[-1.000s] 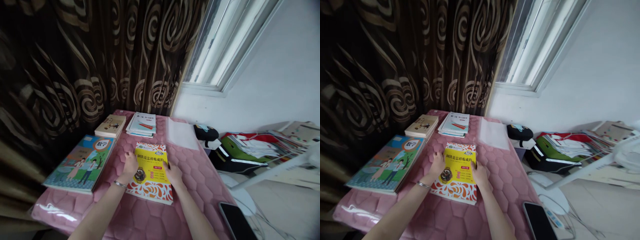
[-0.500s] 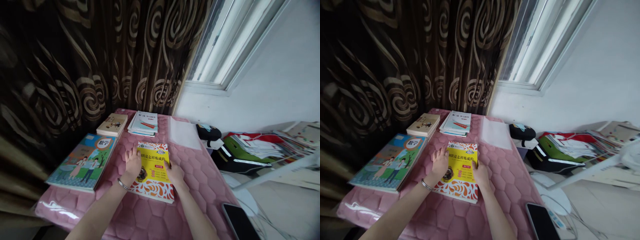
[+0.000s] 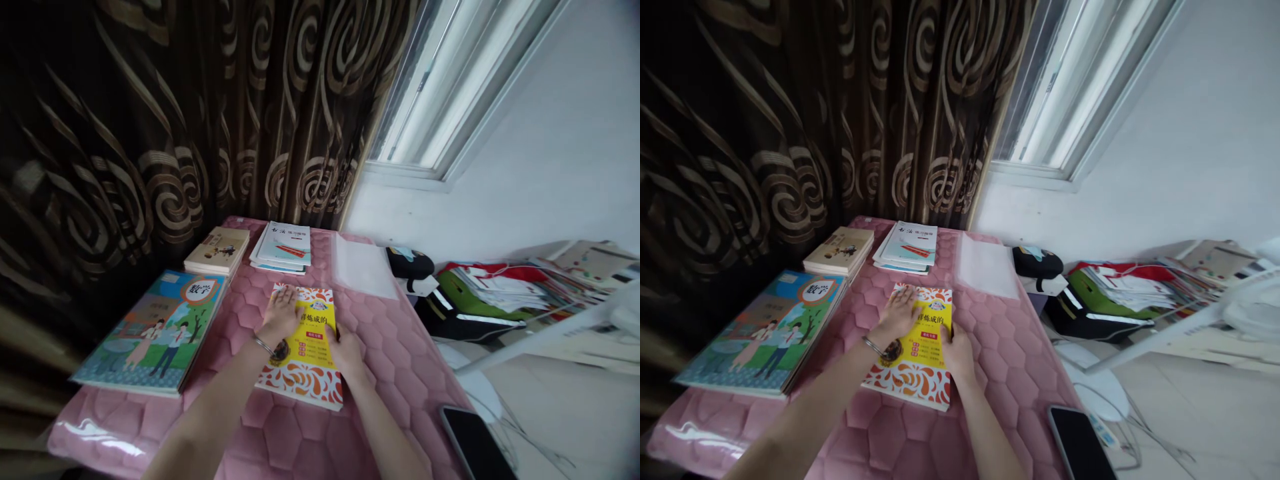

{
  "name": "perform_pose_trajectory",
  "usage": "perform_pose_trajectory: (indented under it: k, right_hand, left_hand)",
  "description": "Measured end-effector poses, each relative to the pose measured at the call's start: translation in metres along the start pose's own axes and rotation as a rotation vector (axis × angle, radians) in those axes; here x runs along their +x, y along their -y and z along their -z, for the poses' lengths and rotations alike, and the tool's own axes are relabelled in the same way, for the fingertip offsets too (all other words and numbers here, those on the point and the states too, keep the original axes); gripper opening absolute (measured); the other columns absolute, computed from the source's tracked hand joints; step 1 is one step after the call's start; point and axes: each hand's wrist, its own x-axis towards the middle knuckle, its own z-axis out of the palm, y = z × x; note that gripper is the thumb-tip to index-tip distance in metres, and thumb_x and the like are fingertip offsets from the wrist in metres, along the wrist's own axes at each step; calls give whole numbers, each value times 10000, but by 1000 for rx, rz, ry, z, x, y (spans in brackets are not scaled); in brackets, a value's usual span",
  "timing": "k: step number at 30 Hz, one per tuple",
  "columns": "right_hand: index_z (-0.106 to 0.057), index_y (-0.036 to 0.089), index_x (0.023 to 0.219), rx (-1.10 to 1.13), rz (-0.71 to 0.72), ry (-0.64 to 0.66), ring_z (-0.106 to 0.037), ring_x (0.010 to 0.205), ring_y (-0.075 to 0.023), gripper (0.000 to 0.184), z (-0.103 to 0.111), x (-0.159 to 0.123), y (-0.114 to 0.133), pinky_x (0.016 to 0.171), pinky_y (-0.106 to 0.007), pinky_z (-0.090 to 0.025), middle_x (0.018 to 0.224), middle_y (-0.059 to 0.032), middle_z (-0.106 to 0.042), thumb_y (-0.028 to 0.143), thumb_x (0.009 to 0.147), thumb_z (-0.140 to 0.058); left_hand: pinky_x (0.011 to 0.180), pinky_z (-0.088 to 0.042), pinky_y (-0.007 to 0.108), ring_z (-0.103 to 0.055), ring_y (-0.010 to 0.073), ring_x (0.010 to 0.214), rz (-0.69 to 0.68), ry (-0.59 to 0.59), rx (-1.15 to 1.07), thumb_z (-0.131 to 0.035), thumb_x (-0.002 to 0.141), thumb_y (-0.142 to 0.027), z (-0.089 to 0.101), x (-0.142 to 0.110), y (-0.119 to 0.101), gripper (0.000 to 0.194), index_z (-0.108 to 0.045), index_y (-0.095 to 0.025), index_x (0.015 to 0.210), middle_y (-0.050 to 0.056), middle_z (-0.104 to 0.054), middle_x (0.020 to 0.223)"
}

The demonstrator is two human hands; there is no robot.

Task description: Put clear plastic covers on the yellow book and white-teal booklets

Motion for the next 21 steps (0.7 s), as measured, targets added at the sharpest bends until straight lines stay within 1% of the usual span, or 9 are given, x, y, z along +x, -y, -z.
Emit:
perform_pose_trajectory:
  k: [3, 5, 10, 12, 13, 15, 17, 19, 21]
  right_hand:
    - [-654, 173, 997, -75, 14, 3, -698, 918, -222, 330, 3, 2, 4, 735, -264, -502, 980, -106, -735, 379, 919, -409]
    - [-656, 177, 1003, -142, 13, 22, -690, 958, -220, 310, 4, 4, 8, 775, -263, -497, 1008, -104, -732, 360, 929, -417]
    - [-639, 167, 1097, -309, -40, 109, -685, 973, -214, 345, 11, 6, 20, 784, -270, -494, 1044, -116, -717, 354, 973, -377]
    - [-633, 141, 1147, -440, -52, 94, -679, 990, -235, 365, 14, 7, 28, 794, -296, -495, 1105, -155, -685, 337, 970, -380]
    - [-622, 128, 1186, -511, -30, 59, -666, 1026, -251, 376, 14, 8, 33, 822, -316, -492, 1170, -178, -654, 322, 964, -389]
    - [-571, 106, 1292, -608, 83, -19, -603, 1151, -282, 425, 11, 13, 47, 918, -353, -465, 1329, -206, -558, 301, 954, -402]
    - [-500, 101, 1386, -602, 259, -5, -495, 1291, -278, 486, -1, 21, 64, 1037, -360, -397, 1451, -183, -469, 318, 968, -379]
    - [-435, 117, 1449, -546, 417, 126, -377, 1393, -244, 527, -18, 31, 79, 1129, -356, -302, 1523, -129, -406, 354, 995, -313]
    - [-378, 128, 1489, -532, 476, 268, -246, 1463, -226, 554, -34, 42, 87, 1184, -381, -196, 1573, -90, -328, 378, 1012, -247]
  left_hand:
    - [1208, -176, 459, -208, 264, 1482, 90, 10, -5, -300, 974, -448, 6, -1, 20, 632, -273, -152, 1531, 102, -262, 1602]
    - [1204, -185, 460, -213, 274, 1480, 117, -2, -7, -297, 973, -448, 7, -1, 27, 634, -266, -154, 1534, 103, -254, 1605]
    - [1200, -192, 467, -204, 275, 1482, 149, -33, -5, -291, 970, -430, -1, -1, 26, 628, -249, -170, 1541, 99, -268, 1601]
    - [1201, -191, 465, -202, 276, 1483, 155, -31, -9, -293, 968, -436, -3, 0, 25, 635, -248, -165, 1541, 98, -262, 1603]
    - [1202, -190, 464, -201, 277, 1483, 155, -31, -12, -294, 966, -441, -3, 0, 25, 640, -251, -160, 1540, 98, -258, 1604]
    - [1203, -189, 466, -198, 278, 1484, 150, -37, -17, -297, 965, -451, -2, -1, 25, 646, -260, -153, 1536, 99, -248, 1608]
    - [1202, -187, 475, -194, 281, 1485, 143, -39, -18, -307, 961, -442, -1, -2, 26, 645, -257, -157, 1537, 97, -233, 1612]
    - [1198, -191, 483, -185, 277, 1487, 133, -27, -15, -327, 955, -398, 0, -2, 27, 637, -237, -172, 1544, 91, -220, 1615]
    - [1195, -201, 479, -179, 269, 1489, 129, -9, -14, -335, 948, -344, 1, -3, 28, 628, -228, -186, 1546, 86, -218, 1617]
